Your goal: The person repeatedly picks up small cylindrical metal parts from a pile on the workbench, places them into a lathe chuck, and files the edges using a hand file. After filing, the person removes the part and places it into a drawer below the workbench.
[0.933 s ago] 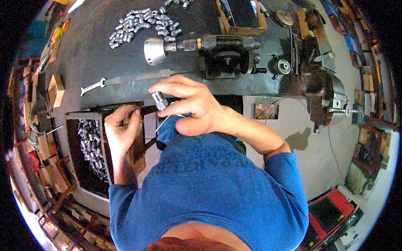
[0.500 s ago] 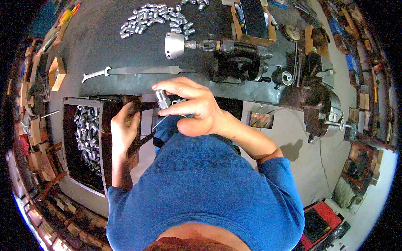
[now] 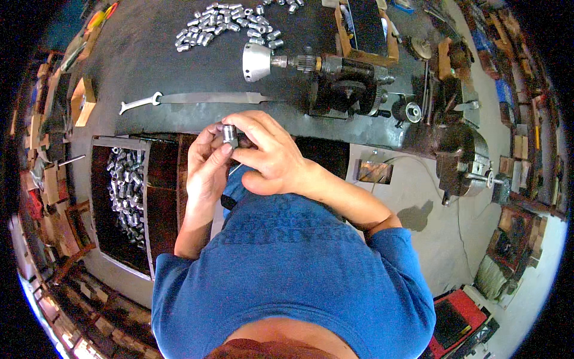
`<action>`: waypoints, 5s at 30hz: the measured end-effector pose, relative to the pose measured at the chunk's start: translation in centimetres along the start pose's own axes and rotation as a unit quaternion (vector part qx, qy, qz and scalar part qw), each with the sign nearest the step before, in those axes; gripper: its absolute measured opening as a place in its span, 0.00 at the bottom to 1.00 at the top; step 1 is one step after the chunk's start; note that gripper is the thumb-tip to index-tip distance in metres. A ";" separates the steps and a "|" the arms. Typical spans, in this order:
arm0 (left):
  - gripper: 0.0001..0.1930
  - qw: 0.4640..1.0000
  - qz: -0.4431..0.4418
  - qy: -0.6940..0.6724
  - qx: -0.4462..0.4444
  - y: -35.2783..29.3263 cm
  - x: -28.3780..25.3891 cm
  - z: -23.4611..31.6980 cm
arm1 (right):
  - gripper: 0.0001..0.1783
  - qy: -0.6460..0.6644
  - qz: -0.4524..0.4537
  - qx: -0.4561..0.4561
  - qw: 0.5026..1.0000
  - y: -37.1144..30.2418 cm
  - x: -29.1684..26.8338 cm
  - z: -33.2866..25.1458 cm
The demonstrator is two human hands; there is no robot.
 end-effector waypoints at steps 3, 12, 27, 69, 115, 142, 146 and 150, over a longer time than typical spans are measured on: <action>0.16 1.000 -0.005 0.011 0.004 0.1 -0.9 0.0 | 0.22 0.012 -0.024 0.030 0.999 -0.7 0.2 0.6; 0.20 0.992 0.040 0.111 0.049 -1.9 -3.6 1.7 | 0.28 -0.040 -0.301 0.414 0.858 -17.8 9.2 11.6; 0.19 0.952 0.147 0.246 0.105 -3.6 -6.1 4.6 | 0.29 0.330 -0.157 0.446 0.817 -15.8 3.4 7.9; 0.16 0.946 0.123 0.268 -0.133 -2.3 -11.3 -3.0 | 0.13 -0.136 -0.351 0.537 0.755 -22.0 -7.5 12.9; 0.14 0.951 -0.152 0.267 0.005 10.0 2.6 4.3 | 0.22 0.050 -0.234 0.423 0.874 -16.7 3.1 10.1; 0.08 0.952 -0.192 0.238 -0.031 12.0 3.6 3.4 | 0.07 0.360 0.486 0.501 0.619 -19.2 -11.1 18.8; 0.10 0.953 -0.202 0.223 -0.030 12.1 3.5 3.3 | 0.06 0.381 0.437 0.450 0.679 -18.0 -12.5 16.7; 0.08 0.941 -0.228 0.248 -0.004 12.1 3.7 3.4 | 0.07 0.390 0.430 0.441 0.684 -16.4 -14.2 15.2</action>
Point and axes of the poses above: each hand's wrist, its own y-axis towards the middle knuckle, its own x-axis out of the palm, z = x × y, the point moved 8 cm from there along y, towards the middle knuckle, and after that the axes turned 15 degrees about -y, right-handed, at the moved point
